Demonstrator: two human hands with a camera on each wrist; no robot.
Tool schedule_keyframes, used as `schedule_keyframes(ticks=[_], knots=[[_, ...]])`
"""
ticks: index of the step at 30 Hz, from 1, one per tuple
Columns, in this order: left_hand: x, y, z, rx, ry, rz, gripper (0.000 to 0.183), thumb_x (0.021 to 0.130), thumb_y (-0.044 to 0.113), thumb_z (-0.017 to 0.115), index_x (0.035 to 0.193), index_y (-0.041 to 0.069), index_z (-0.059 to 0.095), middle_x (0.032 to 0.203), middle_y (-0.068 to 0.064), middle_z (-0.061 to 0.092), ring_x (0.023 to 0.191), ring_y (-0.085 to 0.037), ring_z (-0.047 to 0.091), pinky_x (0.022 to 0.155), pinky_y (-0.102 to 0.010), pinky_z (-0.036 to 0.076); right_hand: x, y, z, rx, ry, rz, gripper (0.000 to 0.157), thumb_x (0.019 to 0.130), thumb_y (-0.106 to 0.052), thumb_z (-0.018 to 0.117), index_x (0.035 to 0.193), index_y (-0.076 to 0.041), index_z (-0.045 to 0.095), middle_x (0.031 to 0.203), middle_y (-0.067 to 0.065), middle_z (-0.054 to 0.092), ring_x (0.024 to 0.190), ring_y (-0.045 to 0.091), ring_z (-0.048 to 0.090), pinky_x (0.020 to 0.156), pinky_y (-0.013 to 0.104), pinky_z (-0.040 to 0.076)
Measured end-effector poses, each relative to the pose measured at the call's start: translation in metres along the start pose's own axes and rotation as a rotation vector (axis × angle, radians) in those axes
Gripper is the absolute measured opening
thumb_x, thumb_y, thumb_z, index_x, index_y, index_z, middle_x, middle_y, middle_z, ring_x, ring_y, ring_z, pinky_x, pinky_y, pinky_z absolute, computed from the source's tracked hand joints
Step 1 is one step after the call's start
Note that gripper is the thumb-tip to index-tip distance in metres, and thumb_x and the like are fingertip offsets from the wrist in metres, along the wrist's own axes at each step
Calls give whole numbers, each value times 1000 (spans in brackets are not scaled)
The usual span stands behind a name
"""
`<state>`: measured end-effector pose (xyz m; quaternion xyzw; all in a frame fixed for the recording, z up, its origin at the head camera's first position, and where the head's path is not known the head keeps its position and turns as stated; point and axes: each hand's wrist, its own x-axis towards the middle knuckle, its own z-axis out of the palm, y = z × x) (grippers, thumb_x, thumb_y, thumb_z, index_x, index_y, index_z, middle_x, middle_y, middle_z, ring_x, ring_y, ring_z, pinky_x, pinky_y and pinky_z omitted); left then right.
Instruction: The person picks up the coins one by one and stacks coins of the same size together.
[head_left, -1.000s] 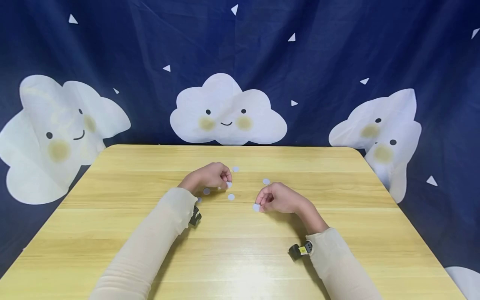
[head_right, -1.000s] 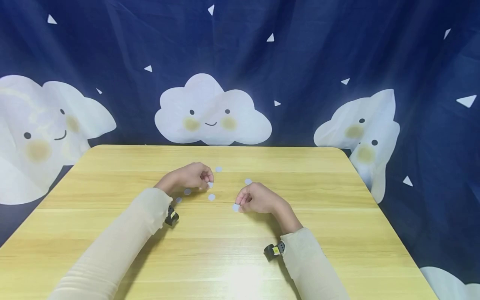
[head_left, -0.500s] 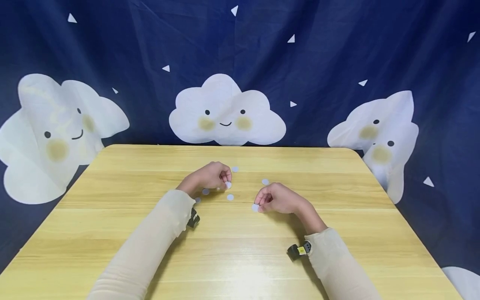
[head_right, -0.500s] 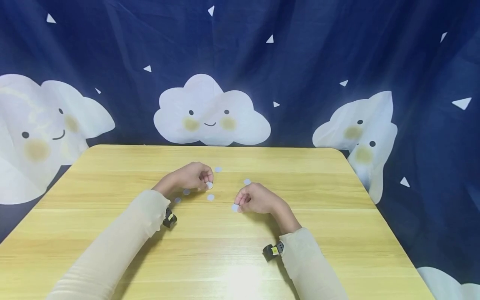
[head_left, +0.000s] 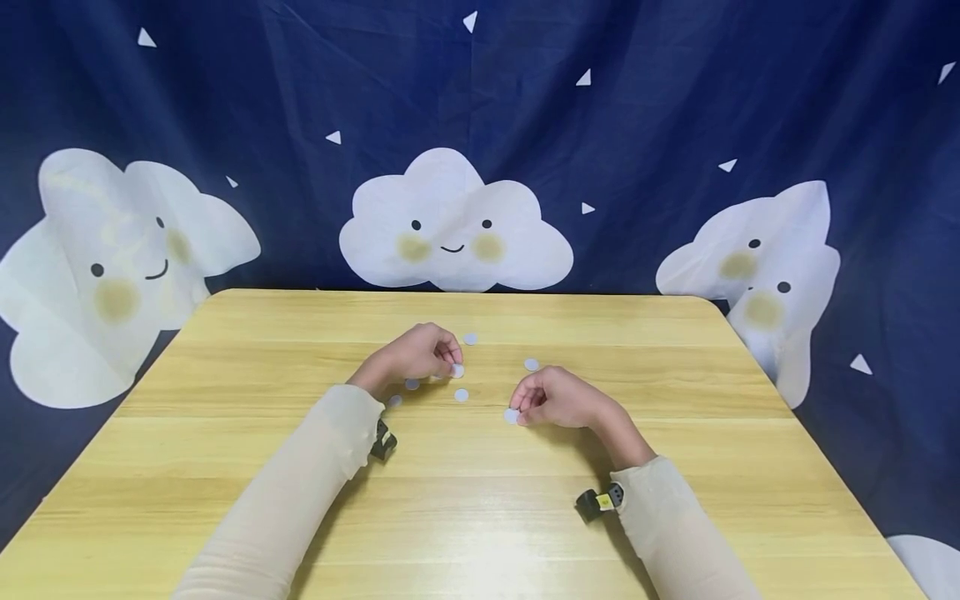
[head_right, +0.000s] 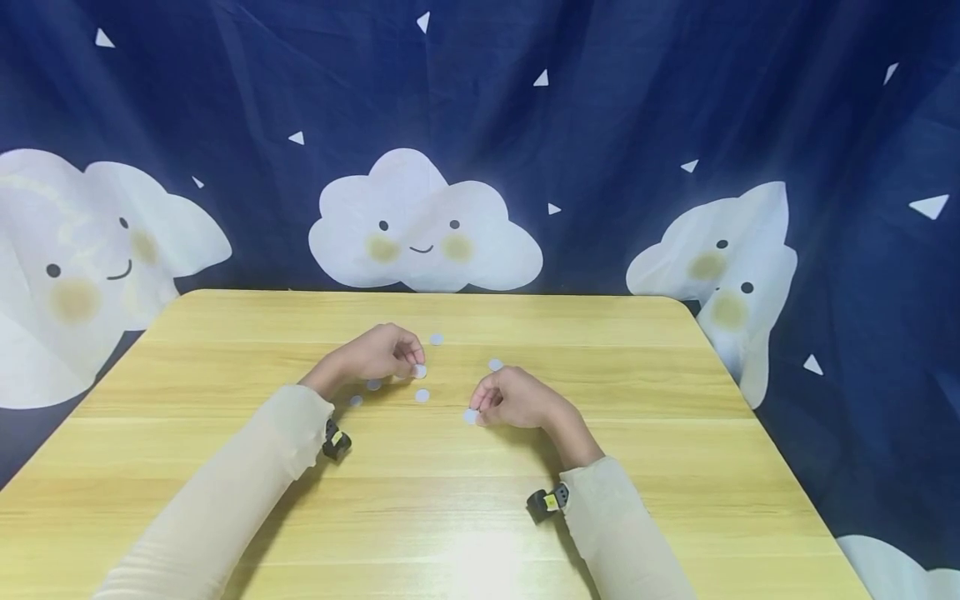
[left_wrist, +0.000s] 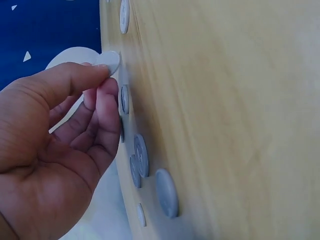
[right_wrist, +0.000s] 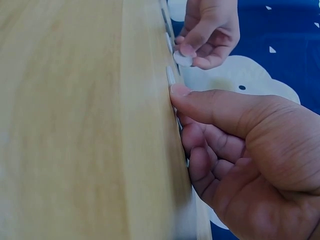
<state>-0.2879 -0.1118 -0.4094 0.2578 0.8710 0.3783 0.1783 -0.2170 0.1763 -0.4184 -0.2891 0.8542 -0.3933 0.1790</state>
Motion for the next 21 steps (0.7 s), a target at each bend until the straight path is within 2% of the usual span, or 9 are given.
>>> schedule_keyframes(ticks=[7,14,21], knots=[[-3,-3,2,-106,15,12,9,89,-1,71,95,6,72,89,-5,69,84,-19,61,73,-29,51,-1,-1,-1,-4,-4,-1,10,86,-2,80,94,-6,75,82,-1,69,79,14,63,77,27,54],[-9,-1,7,-55,12,59,7,90,0,72,94,6,73,86,-2,70,82,-17,62,75,-28,53,-1,-1,0,-3,-10,1,10,86,-2,80,94,-5,75,83,0,69,79,14,63,76,27,54],[-14,4,13,-30,23,72,6,89,1,73,93,6,74,85,0,71,81,-15,64,76,-28,55,-1,-1,0,3,-4,-1,10,86,-1,80,94,-5,75,83,0,69,79,15,63,76,27,54]])
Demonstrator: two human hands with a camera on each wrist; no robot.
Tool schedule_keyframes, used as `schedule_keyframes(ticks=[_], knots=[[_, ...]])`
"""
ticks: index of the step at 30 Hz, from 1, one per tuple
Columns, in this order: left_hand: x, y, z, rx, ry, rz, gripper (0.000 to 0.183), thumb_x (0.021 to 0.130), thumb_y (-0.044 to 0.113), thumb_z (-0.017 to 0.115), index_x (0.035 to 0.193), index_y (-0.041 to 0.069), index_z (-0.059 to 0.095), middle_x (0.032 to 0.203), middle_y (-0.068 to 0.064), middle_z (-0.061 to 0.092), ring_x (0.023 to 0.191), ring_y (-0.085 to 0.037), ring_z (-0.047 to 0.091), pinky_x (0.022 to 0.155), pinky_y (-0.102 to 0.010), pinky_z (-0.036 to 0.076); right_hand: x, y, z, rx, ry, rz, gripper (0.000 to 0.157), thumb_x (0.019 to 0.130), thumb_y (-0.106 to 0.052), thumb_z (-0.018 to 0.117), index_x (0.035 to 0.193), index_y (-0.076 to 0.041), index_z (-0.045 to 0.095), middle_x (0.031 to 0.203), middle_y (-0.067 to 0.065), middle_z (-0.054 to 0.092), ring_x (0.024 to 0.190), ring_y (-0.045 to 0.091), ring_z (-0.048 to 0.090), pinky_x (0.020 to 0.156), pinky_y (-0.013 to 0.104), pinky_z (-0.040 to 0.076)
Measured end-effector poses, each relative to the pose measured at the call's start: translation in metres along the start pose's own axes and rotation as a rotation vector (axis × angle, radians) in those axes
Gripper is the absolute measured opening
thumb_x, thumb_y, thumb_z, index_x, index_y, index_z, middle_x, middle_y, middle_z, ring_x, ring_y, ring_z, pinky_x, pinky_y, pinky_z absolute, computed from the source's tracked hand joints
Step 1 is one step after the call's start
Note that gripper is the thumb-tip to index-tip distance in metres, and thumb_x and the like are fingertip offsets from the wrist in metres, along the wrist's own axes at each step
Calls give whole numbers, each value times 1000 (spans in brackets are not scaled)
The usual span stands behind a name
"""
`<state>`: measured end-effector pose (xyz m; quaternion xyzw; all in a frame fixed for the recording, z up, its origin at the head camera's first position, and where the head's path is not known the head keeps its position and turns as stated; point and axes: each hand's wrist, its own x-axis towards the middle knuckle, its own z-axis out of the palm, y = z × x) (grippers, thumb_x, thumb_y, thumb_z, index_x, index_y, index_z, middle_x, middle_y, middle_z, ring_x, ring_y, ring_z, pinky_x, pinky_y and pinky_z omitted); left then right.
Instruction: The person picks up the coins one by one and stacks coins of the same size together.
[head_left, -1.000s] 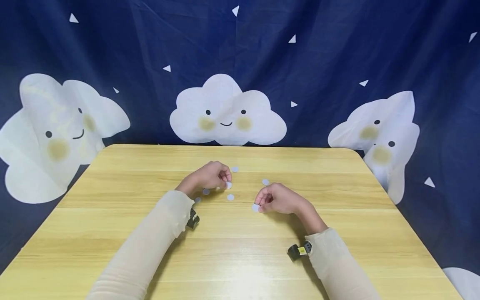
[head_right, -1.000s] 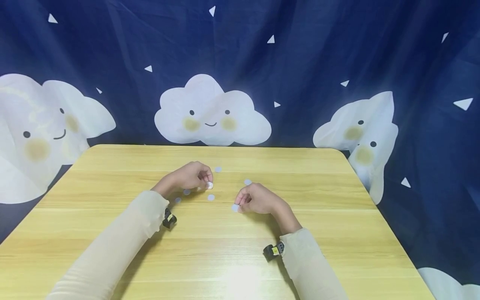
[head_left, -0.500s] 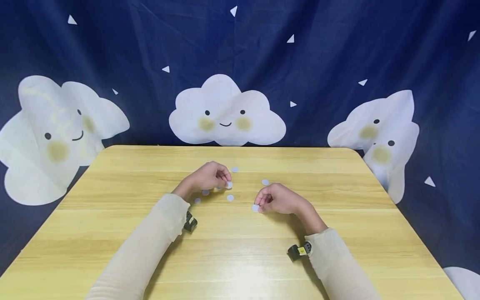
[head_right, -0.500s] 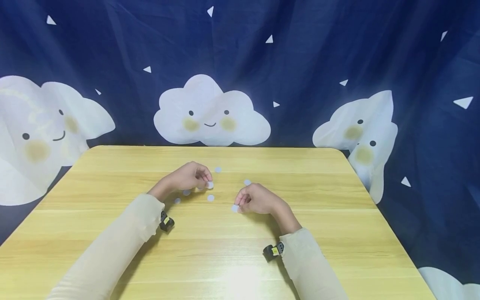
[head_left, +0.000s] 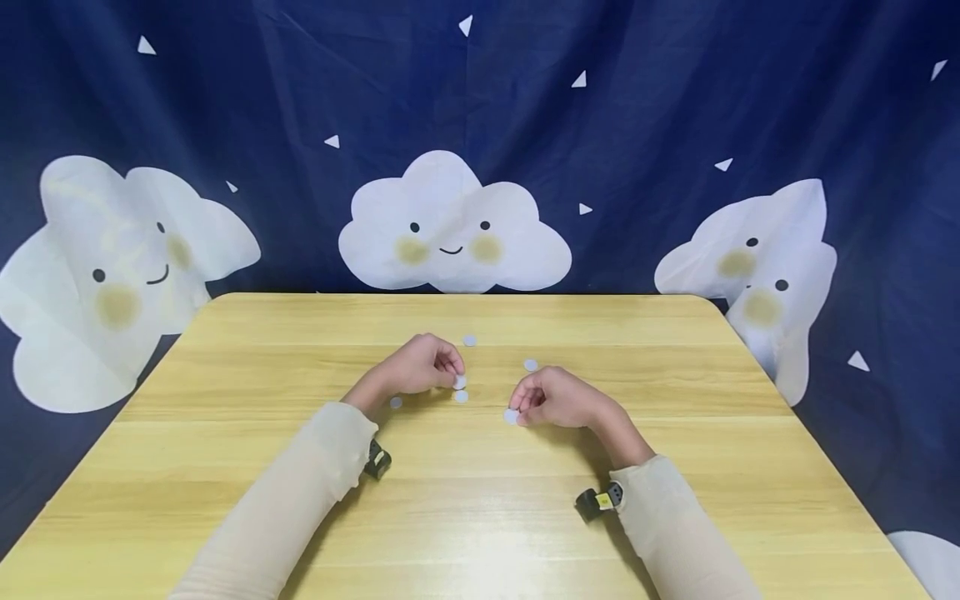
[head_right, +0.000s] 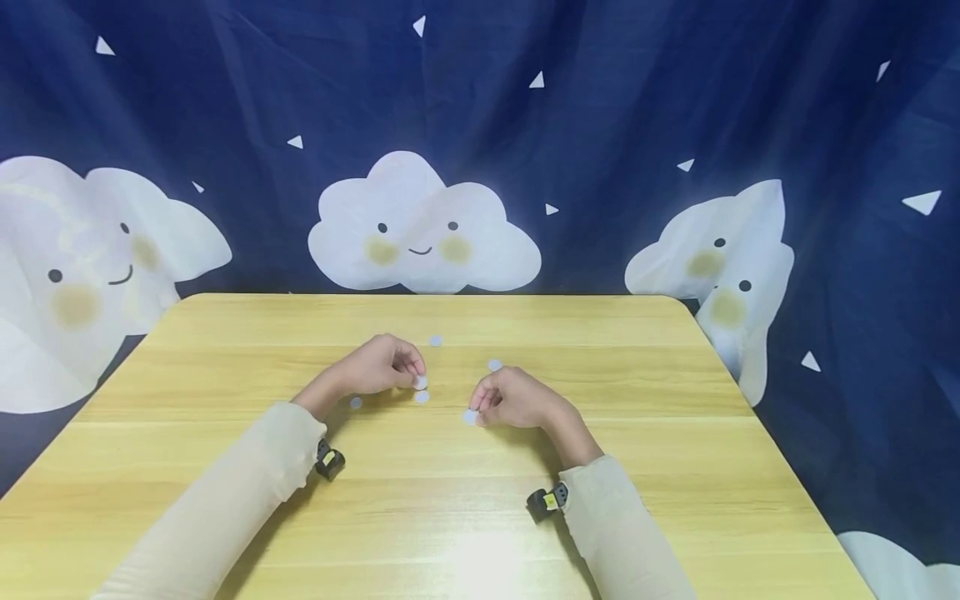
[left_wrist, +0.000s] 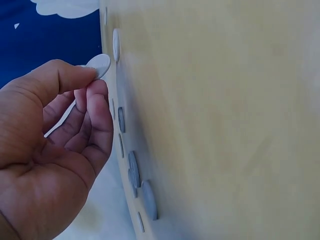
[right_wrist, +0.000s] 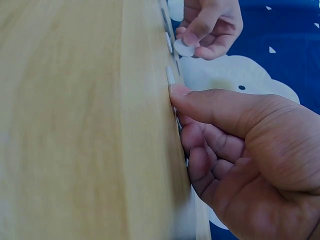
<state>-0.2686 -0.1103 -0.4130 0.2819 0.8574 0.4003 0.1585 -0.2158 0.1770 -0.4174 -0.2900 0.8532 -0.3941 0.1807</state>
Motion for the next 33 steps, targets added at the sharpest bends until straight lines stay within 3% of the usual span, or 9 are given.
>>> schedule_keyframes(ticks=[12,22,33], knots=[[-1,11,10,38,2,60,8,88,1,71,91,7,74,85,-3,71,81,-13,63,76,-27,55,0,-1,1,-12,-2,3,11,86,-1,79,95,-5,74,83,0,69,79,14,63,76,27,54],[2,25,23,49,-2,28,9,86,1,74,90,8,76,82,4,71,79,-11,66,76,-26,56,1,-1,1,-11,-1,-1,11,86,-2,79,95,-5,74,83,0,69,79,14,63,76,27,54],[1,36,36,-135,-48,-66,9,86,0,76,92,6,76,84,-1,72,79,-14,64,72,-26,54,1,-1,0,-6,-7,2,12,86,-2,80,96,-5,74,83,1,70,79,14,64,76,27,55]])
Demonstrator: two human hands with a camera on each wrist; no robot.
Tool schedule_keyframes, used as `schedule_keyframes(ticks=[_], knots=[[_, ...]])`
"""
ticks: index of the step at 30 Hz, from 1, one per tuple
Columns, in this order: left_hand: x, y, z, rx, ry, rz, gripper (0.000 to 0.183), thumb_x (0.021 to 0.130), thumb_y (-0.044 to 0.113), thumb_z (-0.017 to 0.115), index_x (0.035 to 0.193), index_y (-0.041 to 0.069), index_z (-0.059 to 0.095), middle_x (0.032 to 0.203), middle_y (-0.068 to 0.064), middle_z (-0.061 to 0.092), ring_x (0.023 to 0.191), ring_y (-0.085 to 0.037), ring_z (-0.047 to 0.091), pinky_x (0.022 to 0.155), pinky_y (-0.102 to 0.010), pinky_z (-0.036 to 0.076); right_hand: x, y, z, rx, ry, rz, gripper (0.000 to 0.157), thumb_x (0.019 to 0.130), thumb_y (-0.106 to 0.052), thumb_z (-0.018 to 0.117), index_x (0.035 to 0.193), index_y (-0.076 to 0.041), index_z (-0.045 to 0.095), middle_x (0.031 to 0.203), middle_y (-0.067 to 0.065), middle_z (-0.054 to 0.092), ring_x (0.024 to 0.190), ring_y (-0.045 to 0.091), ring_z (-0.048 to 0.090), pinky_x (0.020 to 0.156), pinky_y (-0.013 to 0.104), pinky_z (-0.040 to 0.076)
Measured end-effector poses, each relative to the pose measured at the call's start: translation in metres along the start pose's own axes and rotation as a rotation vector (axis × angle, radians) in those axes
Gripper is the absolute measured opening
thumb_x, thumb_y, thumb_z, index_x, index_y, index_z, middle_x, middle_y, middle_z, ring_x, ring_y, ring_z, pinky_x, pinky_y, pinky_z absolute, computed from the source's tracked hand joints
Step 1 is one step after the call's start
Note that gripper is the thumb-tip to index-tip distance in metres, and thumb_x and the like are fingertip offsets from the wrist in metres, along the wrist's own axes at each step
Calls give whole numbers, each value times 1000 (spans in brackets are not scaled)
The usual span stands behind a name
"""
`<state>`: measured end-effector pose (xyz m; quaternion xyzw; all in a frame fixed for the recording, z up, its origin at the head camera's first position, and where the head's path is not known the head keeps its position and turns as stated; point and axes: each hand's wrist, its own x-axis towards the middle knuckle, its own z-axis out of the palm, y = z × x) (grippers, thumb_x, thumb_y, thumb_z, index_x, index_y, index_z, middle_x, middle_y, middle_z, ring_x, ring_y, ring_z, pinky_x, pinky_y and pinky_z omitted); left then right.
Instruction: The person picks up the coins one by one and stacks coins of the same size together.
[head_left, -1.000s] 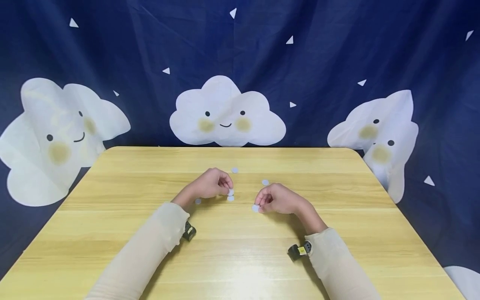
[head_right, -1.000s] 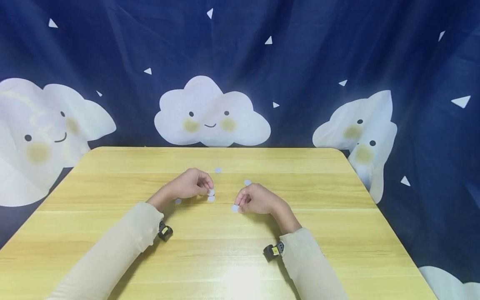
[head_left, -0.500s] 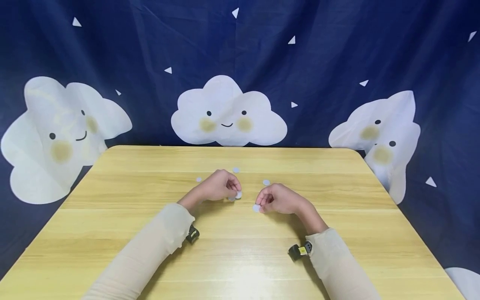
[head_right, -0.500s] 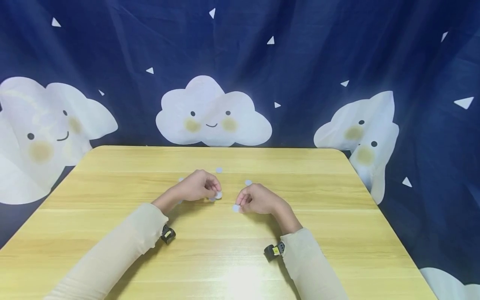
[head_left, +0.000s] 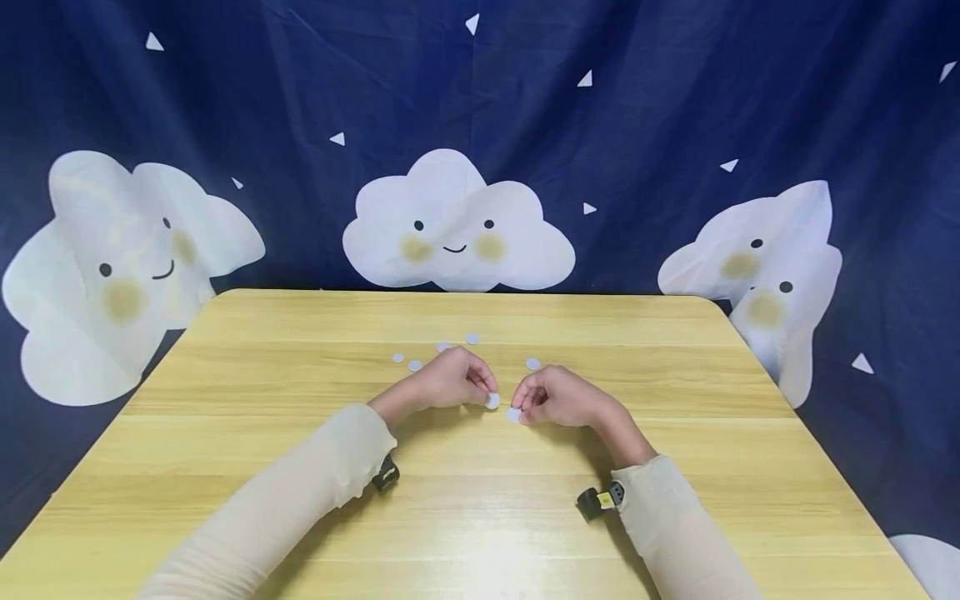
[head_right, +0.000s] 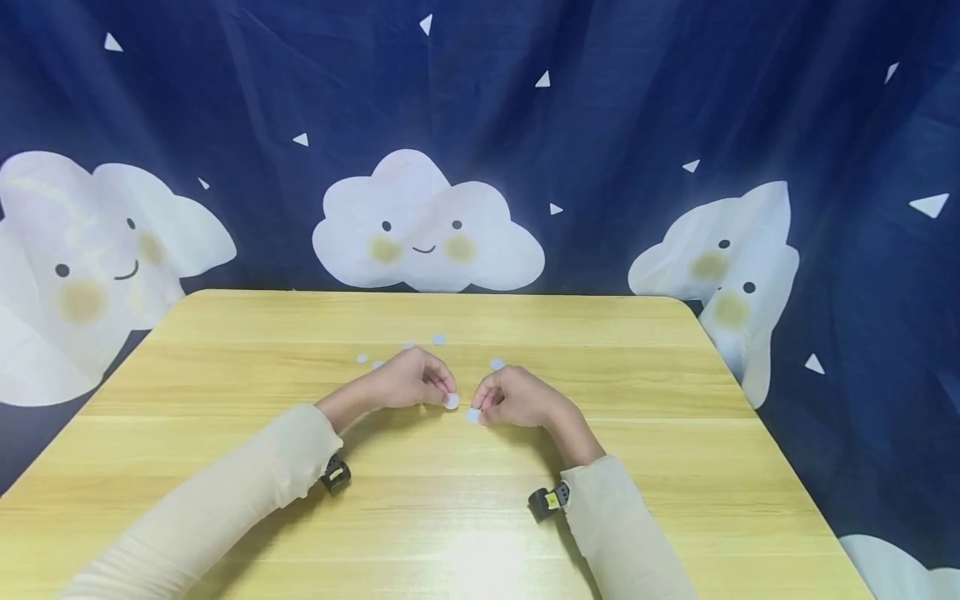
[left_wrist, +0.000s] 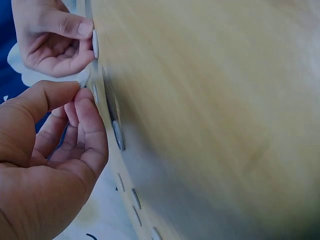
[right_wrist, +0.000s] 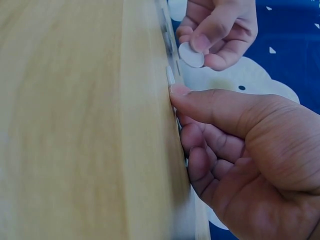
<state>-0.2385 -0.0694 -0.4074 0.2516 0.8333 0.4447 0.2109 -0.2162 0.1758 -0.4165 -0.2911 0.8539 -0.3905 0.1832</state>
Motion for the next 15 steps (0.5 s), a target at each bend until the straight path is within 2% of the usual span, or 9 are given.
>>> schedule_keyframes(ticks=[7,11,15], knots=[[2,3,10,-170,-33,-63,12,84,-4,74,95,0,75,84,-7,72,73,-15,65,66,-27,55,0,0,-1,14,-3,2,12,85,0,79,96,-4,74,83,1,70,79,15,64,75,27,55],[2,5,16,-275,-26,-139,15,84,-7,71,97,-2,73,90,-10,71,78,-17,67,73,-30,59,1,1,-1,14,-3,2,12,85,0,79,95,-4,73,83,1,70,78,14,64,76,27,55],[2,9,21,-325,-6,-196,15,84,-7,71,98,-3,72,97,-11,71,85,-19,68,80,-31,60,1,1,-1,10,-3,2,13,85,0,79,95,-5,74,83,1,70,79,13,64,77,27,55]])
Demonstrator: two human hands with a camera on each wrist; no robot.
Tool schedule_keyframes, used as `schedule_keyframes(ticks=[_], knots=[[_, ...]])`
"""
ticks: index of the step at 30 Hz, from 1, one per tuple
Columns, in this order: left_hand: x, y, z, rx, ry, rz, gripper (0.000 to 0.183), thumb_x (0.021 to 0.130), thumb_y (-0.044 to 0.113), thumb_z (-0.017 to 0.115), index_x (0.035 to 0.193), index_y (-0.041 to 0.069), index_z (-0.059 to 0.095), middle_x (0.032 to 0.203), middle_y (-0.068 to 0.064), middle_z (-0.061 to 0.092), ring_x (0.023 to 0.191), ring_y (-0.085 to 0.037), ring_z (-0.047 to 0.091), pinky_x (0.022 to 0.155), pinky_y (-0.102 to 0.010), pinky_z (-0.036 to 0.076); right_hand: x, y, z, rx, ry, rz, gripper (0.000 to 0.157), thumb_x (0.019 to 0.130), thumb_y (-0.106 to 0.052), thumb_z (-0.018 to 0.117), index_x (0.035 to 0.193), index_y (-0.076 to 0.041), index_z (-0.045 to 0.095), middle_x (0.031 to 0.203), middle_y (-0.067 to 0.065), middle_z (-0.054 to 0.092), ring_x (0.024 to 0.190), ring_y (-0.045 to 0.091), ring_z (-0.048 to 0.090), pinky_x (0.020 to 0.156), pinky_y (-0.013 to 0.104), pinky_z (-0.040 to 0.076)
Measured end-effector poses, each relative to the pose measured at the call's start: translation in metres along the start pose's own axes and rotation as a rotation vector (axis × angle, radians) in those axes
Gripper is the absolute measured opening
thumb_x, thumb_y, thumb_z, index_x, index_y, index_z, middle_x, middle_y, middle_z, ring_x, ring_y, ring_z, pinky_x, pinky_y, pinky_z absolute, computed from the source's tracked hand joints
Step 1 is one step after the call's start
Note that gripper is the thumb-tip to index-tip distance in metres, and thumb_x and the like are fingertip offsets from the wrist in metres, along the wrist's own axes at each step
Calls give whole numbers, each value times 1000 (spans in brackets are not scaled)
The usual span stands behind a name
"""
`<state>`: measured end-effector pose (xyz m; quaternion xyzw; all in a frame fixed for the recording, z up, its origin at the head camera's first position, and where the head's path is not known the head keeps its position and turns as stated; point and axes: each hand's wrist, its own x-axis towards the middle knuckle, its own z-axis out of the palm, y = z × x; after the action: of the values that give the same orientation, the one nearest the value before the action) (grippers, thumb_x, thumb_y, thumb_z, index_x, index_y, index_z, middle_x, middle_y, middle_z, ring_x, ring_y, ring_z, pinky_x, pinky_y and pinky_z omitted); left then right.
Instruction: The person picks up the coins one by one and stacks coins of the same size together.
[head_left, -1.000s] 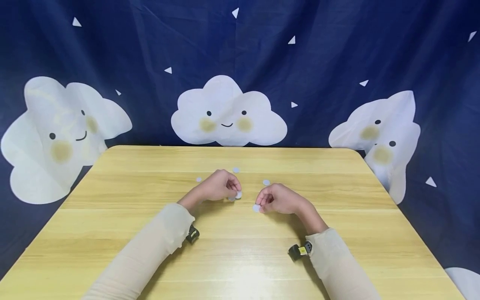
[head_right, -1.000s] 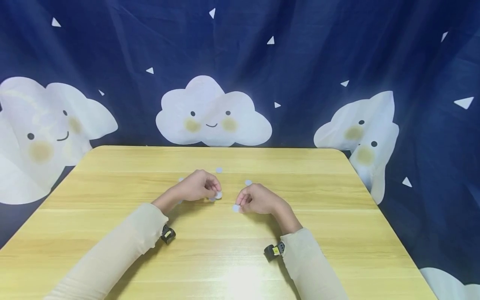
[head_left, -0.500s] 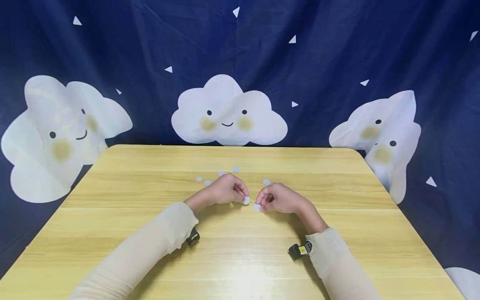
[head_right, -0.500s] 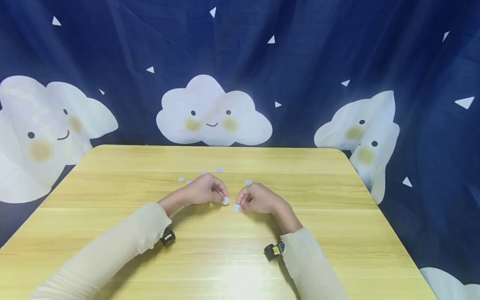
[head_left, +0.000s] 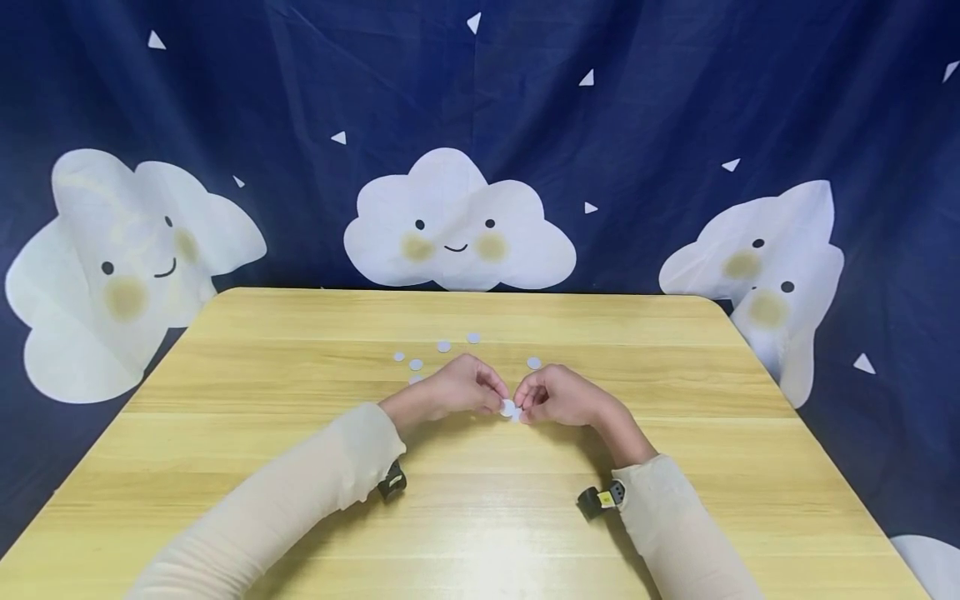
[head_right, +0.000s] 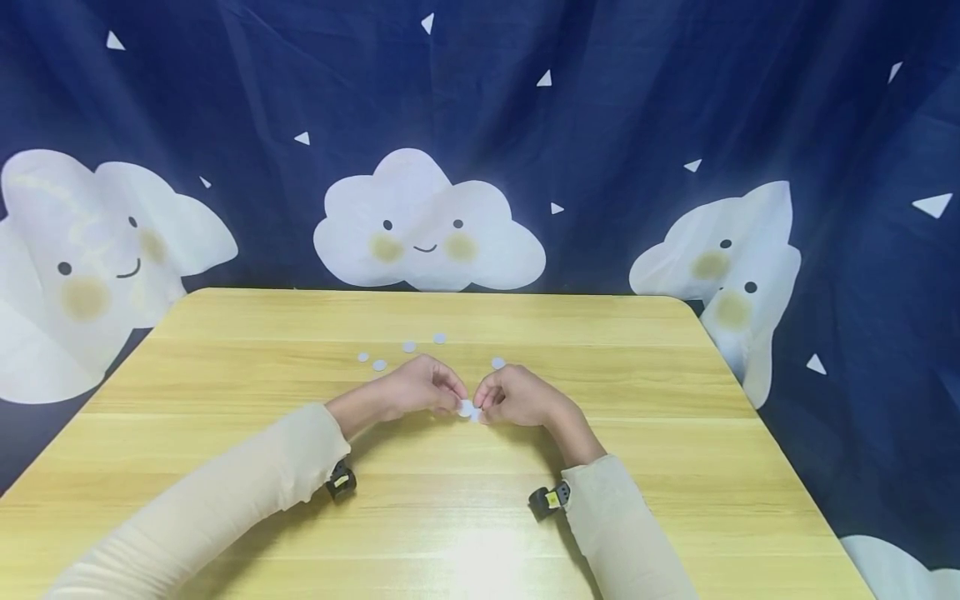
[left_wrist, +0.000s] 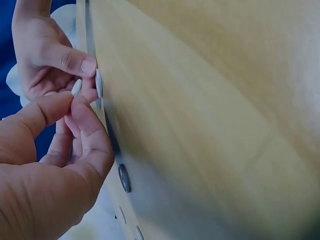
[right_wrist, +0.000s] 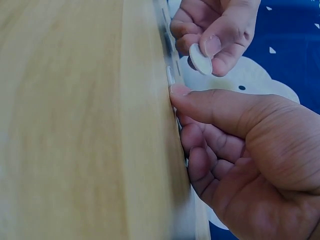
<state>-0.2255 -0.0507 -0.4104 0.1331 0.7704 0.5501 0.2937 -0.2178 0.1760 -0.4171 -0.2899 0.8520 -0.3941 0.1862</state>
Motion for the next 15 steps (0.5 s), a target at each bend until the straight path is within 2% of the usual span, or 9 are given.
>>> schedule_keyframes(ticks=[5,15], knots=[[-1,-1,5,-3,-3,-33,15,85,-9,71,99,-4,72,99,-12,71,88,-21,68,81,-31,60,0,0,0,-9,-3,-10,14,84,1,79,95,-5,74,84,1,71,79,13,65,77,27,56],[-2,2,13,1,15,-33,11,86,-8,72,97,-5,72,96,-12,72,86,-20,71,81,-32,60,-1,0,0,-16,7,-13,14,84,1,79,95,-6,74,84,0,71,79,14,65,78,28,56]])
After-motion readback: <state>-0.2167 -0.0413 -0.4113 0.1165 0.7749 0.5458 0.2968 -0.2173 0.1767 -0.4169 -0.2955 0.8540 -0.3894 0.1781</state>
